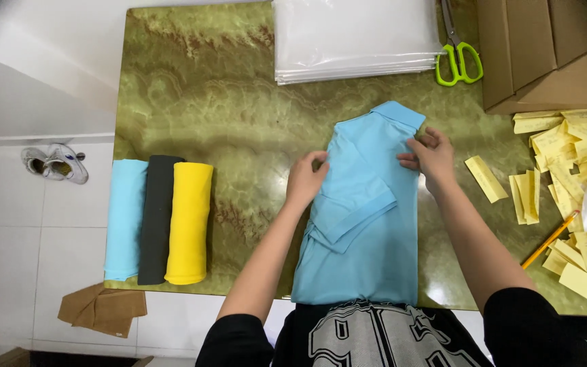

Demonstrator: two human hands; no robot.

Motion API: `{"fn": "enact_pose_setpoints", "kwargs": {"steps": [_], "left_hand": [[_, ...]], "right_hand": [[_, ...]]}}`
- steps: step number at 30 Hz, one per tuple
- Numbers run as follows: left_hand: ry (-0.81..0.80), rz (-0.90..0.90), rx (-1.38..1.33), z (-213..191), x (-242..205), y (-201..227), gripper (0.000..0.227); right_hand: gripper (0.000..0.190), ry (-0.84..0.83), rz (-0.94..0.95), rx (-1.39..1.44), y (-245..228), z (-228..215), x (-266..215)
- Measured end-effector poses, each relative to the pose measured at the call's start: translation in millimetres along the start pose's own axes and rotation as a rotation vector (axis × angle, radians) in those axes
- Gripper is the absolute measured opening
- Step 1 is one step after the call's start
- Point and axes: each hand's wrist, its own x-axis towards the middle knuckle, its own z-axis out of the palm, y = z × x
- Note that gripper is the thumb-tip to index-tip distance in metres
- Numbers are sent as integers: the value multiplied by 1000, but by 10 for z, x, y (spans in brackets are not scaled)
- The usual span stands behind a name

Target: Folding and rolling t-shirts on a table after taking them from a clothing rack

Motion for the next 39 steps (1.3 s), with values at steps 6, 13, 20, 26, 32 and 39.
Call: {"fn": "enact_pose_setpoints", "kwargs": {"steps": [6, 13, 20, 26, 32, 39], "left_hand": [[-83, -199, -161, 177, 618, 139, 73], [-180, -235, 84, 394, 1138, 93, 59], [-89, -71, -318, 86, 817, 186, 27], [39, 76, -137, 37, 385, 202, 19], [57, 138, 9, -19, 328, 261, 9], [59, 363, 389, 46, 673, 277, 38]], "right_hand": [[80, -116, 264, -100, -220, 138, 261], [57, -124, 372, -155, -404, 103, 568], [34, -203, 80, -15, -168, -94, 381], [28, -354, -243, -222, -60, -418, 33], [29, -390, -304, -524, -281, -340, -32], [71, -345, -458, -1218, -255, -134, 2]]}}
